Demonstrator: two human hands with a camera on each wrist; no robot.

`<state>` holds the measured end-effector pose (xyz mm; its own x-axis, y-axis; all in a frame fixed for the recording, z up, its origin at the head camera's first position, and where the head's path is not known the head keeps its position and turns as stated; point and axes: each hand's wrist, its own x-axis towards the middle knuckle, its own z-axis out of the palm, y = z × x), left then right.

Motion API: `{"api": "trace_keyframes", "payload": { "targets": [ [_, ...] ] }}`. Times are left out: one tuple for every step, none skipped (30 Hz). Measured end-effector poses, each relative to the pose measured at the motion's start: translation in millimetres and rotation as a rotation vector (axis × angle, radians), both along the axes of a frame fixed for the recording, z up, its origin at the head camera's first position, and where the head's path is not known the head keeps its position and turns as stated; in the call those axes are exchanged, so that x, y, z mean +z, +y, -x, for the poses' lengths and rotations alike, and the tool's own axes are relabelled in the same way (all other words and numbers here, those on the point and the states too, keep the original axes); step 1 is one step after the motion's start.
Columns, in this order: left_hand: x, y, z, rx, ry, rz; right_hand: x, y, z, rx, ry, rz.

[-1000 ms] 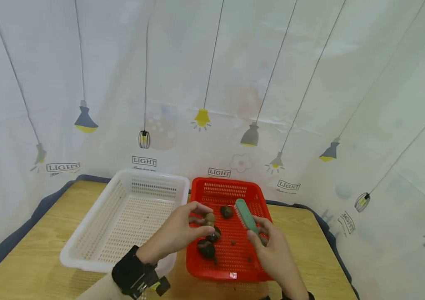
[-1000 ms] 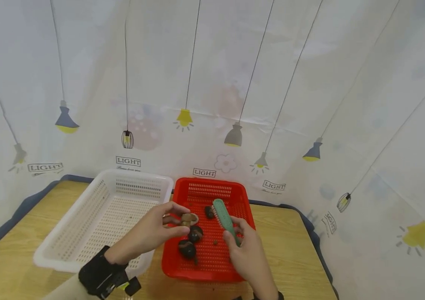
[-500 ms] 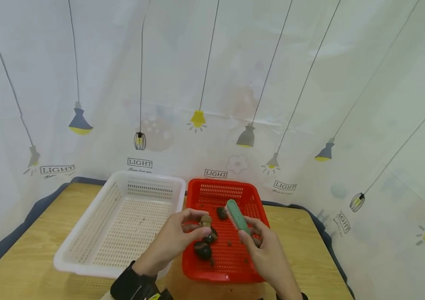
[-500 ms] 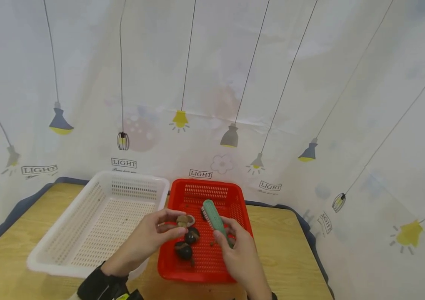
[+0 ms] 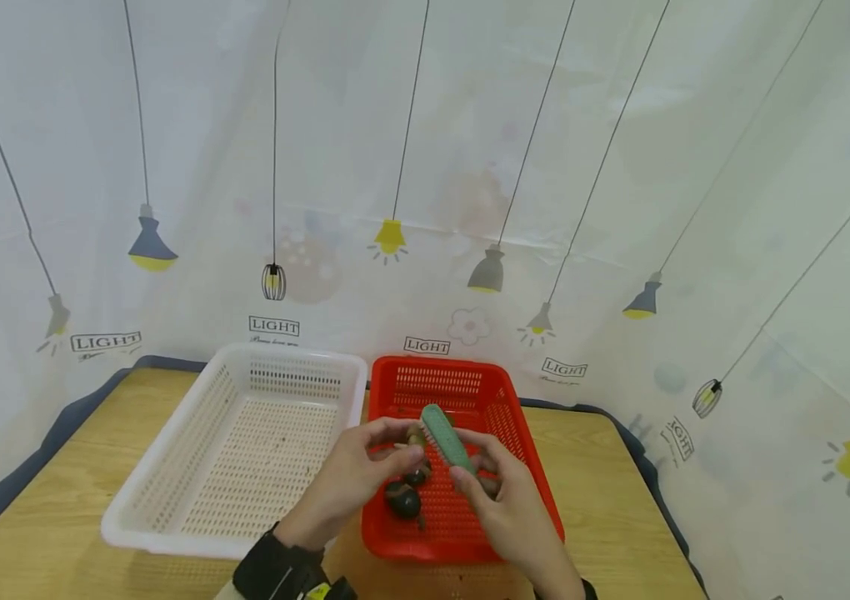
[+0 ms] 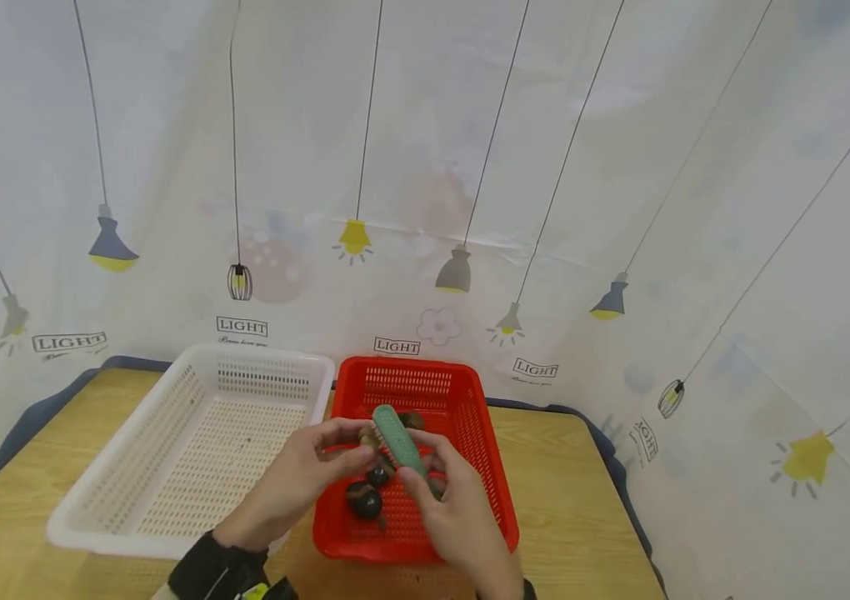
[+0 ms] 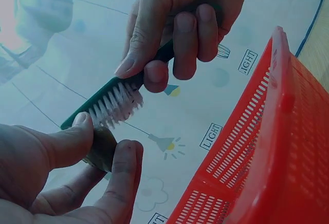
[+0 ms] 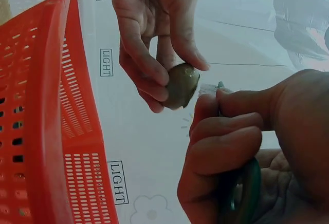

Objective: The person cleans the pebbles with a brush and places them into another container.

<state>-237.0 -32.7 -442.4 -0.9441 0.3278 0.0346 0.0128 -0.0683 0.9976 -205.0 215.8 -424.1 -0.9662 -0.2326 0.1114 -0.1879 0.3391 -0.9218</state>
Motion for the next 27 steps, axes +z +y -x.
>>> {"api": "trace_keyframes", "payload": {
  "targets": [
    [-0.1, 0.5, 0.7, 0.001, 0.000, -0.002, -0.8, -1.2, 0.5, 0.004, -0.003, 0.000],
    [-0.7, 0.9, 1.4, 0.001, -0.002, -0.003, -1.6, -2.4, 1.0, 0.007, -0.005, 0.001],
    [-1.3, 1.4, 1.8, -0.001, -0.004, -0.008, -2.4, -3.7, 1.3, 0.007, -0.006, -0.001],
    [-1.8, 1.8, 1.9, -0.005, -0.009, -0.015, -2.9, -4.8, 1.5, 0.007, -0.005, 0.001],
    [-2.2, 2.2, 2.1, -0.006, -0.013, -0.020, -3.2, -5.9, 1.8, 0.007, -0.004, 0.006],
    [-2.6, 2.7, 2.0, -0.009, -0.017, -0.028, -3.4, -6.8, 1.9, 0.006, -0.003, 0.013],
    [-2.6, 3.1, 1.8, -0.008, -0.021, -0.036, -3.5, -7.6, 2.1, 0.004, -0.001, 0.017],
    [-3.0, 3.8, 2.0, -0.004, -0.022, -0.037, -3.5, -8.2, 2.2, 0.001, 0.001, 0.022],
    [-3.3, 4.8, 2.0, -0.001, -0.020, -0.042, -3.4, -8.7, 2.2, -0.003, 0.001, 0.027],
    [-3.7, 5.9, 2.3, 0.008, -0.020, -0.040, -3.4, -9.0, 2.3, -0.007, 0.001, 0.033],
    [-4.1, 7.1, 2.4, 0.018, -0.019, -0.036, -3.5, -9.0, 2.4, -0.011, -0.001, 0.040],
    [-4.5, 8.2, 2.5, 0.029, -0.016, -0.029, -3.8, -9.0, 2.6, -0.017, -0.002, 0.046],
    [-4.7, 9.1, 2.7, 0.040, -0.019, -0.019, -4.4, -9.0, 2.8, -0.023, -0.005, 0.049],
    [-5.3, 9.8, 2.7, 0.048, -0.016, -0.011, -5.6, -9.1, 3.3, -0.032, -0.012, 0.054],
    [-5.4, 10.2, 2.6, 0.053, -0.018, -0.006, -6.8, -9.2, 3.6, -0.041, -0.017, 0.060],
    [-5.4, 10.5, 2.6, 0.059, -0.018, 0.001, -7.9, -9.2, 4.0, -0.045, -0.020, 0.063],
    [-5.1, 10.5, 2.6, 0.060, -0.015, 0.009, -8.8, -9.4, 4.5, -0.053, -0.023, 0.067],
    [-4.8, 10.6, 2.6, 0.056, -0.009, 0.019, -9.9, -9.8, 5.1, -0.064, -0.023, 0.067],
    [-4.6, 10.8, 2.3, 0.045, 0.000, 0.027, -10.8, -10.3, 5.5, -0.073, -0.021, 0.066],
    [-4.8, 11.3, 2.1, 0.031, 0.020, 0.038, -11.8, -10.4, 6.0, -0.085, -0.020, 0.065],
    [-5.0, 11.9, 1.9, 0.017, 0.036, 0.048, -12.2, -10.6, 6.1, -0.092, -0.016, 0.062],
    [-5.1, 12.6, 1.6, 0.003, 0.051, 0.056, -12.7, -10.9, 6.3, -0.098, -0.013, 0.059],
    [-5.6, 13.0, 1.2, -0.010, 0.063, 0.061, -13.6, -11.1, 6.6, -0.108, -0.010, 0.057],
    [-6.1, 13.3, 0.8, -0.020, 0.074, 0.061, -14.4, -11.4, 6.7, -0.115, -0.004, 0.057],
    [-6.7, 13.6, 0.4, -0.023, 0.080, 0.058, -15.0, -11.7, 6.8, -0.121, -0.001, 0.055],
    [-7.1, 13.6, 0.4, -0.019, 0.073, 0.050, -15.5, -12.1, 7.0, -0.127, 0.001, 0.056],
    [-7.1, 13.6, 0.5, -0.012, 0.063, 0.039, -15.7, -12.6, 7.1, -0.129, 0.006, 0.058]
  ]
}}
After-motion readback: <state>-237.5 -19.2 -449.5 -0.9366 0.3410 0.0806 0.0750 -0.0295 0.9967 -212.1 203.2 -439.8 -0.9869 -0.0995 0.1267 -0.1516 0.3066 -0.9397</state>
